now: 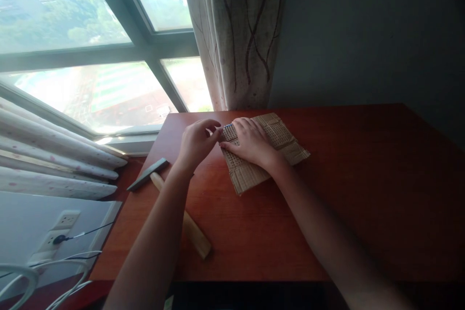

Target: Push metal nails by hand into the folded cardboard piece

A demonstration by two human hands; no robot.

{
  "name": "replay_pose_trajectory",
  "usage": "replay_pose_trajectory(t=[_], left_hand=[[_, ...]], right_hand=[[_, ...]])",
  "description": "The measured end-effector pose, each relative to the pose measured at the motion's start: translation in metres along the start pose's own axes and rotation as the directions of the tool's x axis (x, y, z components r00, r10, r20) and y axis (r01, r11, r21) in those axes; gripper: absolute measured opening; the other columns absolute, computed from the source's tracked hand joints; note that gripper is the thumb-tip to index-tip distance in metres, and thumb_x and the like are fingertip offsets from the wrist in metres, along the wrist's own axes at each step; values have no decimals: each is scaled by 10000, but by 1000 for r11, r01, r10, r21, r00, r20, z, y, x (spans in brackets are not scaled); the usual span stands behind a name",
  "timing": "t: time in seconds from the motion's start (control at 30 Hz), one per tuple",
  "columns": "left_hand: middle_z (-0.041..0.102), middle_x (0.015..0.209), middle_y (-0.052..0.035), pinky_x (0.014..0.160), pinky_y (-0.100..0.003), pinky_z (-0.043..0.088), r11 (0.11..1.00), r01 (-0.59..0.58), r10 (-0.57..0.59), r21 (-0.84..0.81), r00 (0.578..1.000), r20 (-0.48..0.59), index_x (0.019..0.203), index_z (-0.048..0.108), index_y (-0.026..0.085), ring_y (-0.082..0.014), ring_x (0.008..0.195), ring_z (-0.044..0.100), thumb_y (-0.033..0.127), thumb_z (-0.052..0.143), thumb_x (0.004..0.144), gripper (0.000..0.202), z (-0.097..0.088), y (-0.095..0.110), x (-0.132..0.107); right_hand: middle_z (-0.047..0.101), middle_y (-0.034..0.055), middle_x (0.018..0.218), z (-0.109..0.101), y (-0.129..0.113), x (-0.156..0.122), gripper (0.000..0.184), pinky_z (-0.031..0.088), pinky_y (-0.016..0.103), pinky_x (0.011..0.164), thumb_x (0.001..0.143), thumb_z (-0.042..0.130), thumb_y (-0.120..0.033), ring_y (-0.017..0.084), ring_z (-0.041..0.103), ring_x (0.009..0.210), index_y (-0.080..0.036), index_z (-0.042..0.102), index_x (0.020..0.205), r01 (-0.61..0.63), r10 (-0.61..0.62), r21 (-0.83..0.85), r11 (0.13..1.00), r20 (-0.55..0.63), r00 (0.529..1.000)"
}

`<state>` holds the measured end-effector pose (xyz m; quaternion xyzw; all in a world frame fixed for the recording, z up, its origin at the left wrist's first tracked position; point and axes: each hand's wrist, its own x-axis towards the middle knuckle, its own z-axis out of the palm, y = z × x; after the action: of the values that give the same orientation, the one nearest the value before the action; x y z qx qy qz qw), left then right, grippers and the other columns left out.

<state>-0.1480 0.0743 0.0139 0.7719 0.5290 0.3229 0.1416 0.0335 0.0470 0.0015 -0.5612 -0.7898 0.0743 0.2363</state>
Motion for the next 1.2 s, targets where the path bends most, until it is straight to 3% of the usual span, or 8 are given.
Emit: replay_pose_trajectory(t=[0.17, 0.5, 0.67, 0.8, 0.9, 1.03, 1.1, 1.2], left_hand=[[749, 820, -39, 656, -291, 441, 997, -8, 9, 78, 1000, -18, 853, 769, 208, -168, 680, 619, 316, 670, 829, 148, 13, 2, 9], [736, 844, -33, 664, -302, 439, 995, -43, 51, 95, 995, -90, 843, 774, 218, -166, 686, 604, 268, 666, 839, 119, 13, 9, 10], [710, 795, -19, 658, -283, 458, 998, -63, 61, -1, 966, -249, 810, 738, 202, -143, 650, 583, 272, 645, 851, 123, 8, 21, 17], [709, 822, -14, 644, -256, 472, 993, -66, 24, -97, 922, -387, 850, 716, 190, -123, 640, 578, 292, 623, 869, 140, -9, 30, 20], [704, 798, -14, 629, -260, 459, 998, -45, 31, -38, 949, -314, 840, 710, 188, -131, 637, 583, 301, 631, 852, 138, -22, 23, 8], [709, 760, -20, 616, -283, 422, 984, 98, -86, 151, 993, -83, 819, 714, 204, -162, 645, 607, 349, 618, 836, 175, -30, -3, -27], [713, 756, -31, 614, -294, 412, 959, 172, -178, 226, 984, 7, 796, 715, 216, -189, 677, 625, 382, 599, 827, 205, -33, -18, -46], [731, 794, -47, 640, -308, 425, 915, 251, -283, 316, 957, 59, 826, 715, 223, -221, 724, 651, 416, 580, 810, 236, -44, -35, -68]], right_hand=[[609, 182, 1337, 3, 2, 1, 616, 333, 465, 1136, 911, 587, -611, 329, 507, 1284, -108, 593, 1268, 2, -1, 7, 1000, -5, 1000], [614, 179, 1328, 4, 2, 0, 622, 346, 467, 1123, 916, 558, -637, 330, 513, 1272, -115, 597, 1253, 6, -6, 2, 1000, -21, 1000], [601, 194, 1357, 3, 2, 0, 655, 330, 472, 1137, 940, 515, -634, 333, 499, 1297, -91, 578, 1300, 6, -6, -1, 1000, -6, 1000], [583, 201, 1385, 1, 1, 0, 701, 311, 462, 1156, 911, 574, -631, 338, 487, 1313, -60, 570, 1318, -2, 2, -3, 1000, 6, 1000], [587, 201, 1375, 0, 1, 0, 700, 312, 458, 1153, 892, 614, -621, 338, 493, 1303, -62, 576, 1311, -7, 7, -6, 1000, 13, 1000], [595, 199, 1355, -1, 0, 0, 676, 328, 454, 1138, 887, 630, -610, 333, 506, 1282, -76, 580, 1298, -3, 3, -3, 1000, 11, 1000], [602, 192, 1343, -1, 0, 0, 658, 339, 449, 1128, 889, 627, -610, 330, 510, 1274, -88, 585, 1287, 4, -4, -6, 1000, 3, 1000], [611, 183, 1331, -1, 0, 0, 637, 344, 443, 1123, 895, 620, -611, 323, 514, 1269, -100, 593, 1275, 13, -13, -8, 1000, -7, 1000]])
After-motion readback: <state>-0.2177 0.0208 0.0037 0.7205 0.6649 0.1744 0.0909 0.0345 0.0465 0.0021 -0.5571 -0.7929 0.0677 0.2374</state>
